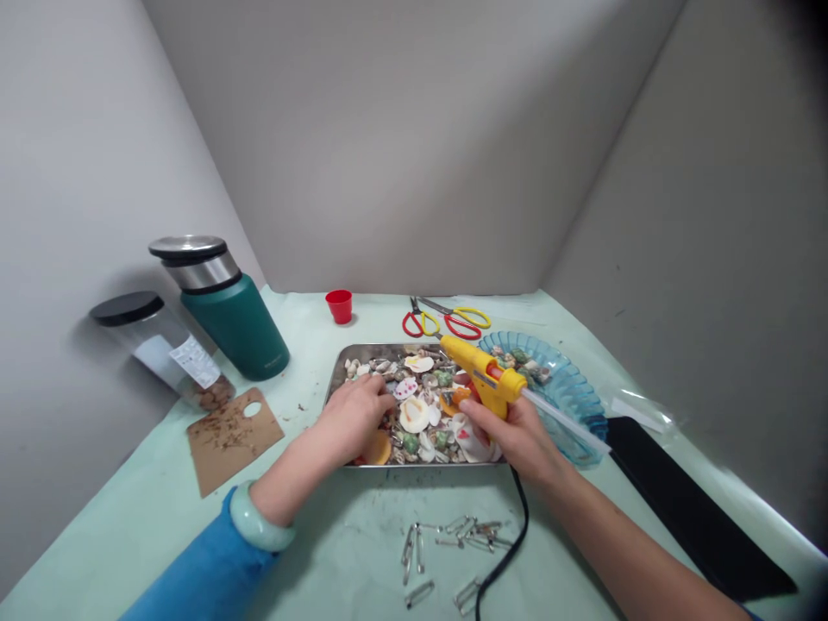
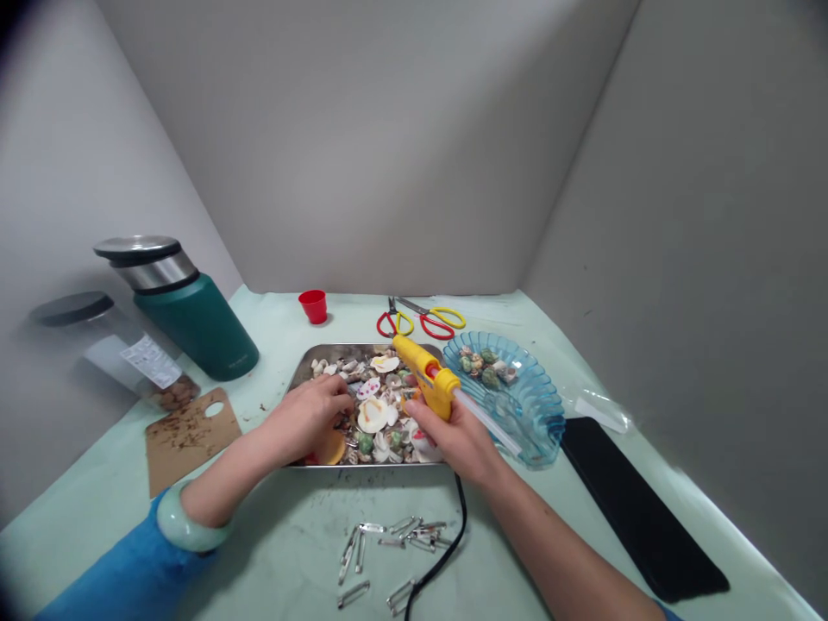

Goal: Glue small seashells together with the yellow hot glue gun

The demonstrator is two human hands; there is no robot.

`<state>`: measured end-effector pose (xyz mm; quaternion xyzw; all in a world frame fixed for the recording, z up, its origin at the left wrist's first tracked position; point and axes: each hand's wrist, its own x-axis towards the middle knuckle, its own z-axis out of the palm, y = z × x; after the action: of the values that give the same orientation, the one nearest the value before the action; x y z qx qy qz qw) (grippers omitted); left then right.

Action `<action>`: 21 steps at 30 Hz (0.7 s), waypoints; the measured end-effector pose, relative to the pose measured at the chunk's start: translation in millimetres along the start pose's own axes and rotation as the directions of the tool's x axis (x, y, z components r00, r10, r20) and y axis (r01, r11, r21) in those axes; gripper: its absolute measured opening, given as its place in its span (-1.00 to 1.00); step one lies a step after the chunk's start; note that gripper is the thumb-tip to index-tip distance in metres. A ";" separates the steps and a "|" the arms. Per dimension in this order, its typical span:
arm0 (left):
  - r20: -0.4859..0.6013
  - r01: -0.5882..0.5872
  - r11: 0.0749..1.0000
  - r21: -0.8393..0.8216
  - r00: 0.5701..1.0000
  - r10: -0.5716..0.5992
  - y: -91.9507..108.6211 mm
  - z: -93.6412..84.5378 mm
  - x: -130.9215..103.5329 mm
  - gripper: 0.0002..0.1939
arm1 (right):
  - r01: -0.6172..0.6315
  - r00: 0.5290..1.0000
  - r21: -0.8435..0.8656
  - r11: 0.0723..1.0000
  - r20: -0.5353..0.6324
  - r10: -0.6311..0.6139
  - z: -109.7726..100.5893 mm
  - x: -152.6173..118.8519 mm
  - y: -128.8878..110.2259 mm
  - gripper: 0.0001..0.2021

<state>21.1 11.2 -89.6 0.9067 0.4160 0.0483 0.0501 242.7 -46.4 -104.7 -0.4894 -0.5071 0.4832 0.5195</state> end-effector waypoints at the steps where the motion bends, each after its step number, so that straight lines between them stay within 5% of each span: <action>1: 0.009 -0.023 0.999 0.028 1.000 0.023 1.0 -1.3 -0.8 -0.77 | -0.002 1.000 -0.007 1.000 -0.009 0.002 -0.1 0.0 0.2 -0.64; 6: 0.027 -0.085 0.991 0.106 0.996 0.083 7.0 -2.7 -4.5 -0.79 | -0.003 1.000 -0.032 0.999 -0.022 0.002 -0.6 0.2 0.3 -0.63; 14: -0.047 0.074 0.971 -0.229 0.995 -0.087 -4.1 -5.6 -1.3 -0.86 | 0.030 0.999 -0.221 0.975 0.038 -0.022 1.1 -0.7 -0.7 -0.61; 18: -0.042 0.150 0.880 -0.452 0.981 -0.189 -8.0 -13.3 -0.4 -0.87 | 0.139 0.990 -0.447 0.884 0.080 -0.115 -1.8 2.3 -5.1 -0.68; 21: 0.041 0.205 0.744 -0.636 0.972 -0.232 -7.7 -14.4 1.0 -0.88 | 0.273 0.962 -0.659 0.701 0.200 -0.187 -8.4 4.0 -13.8 -0.73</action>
<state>14.1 17.6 -76.3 0.7800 0.4793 0.1984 0.3502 251.2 -43.4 -90.8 -0.5487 -0.7354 0.2230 0.3293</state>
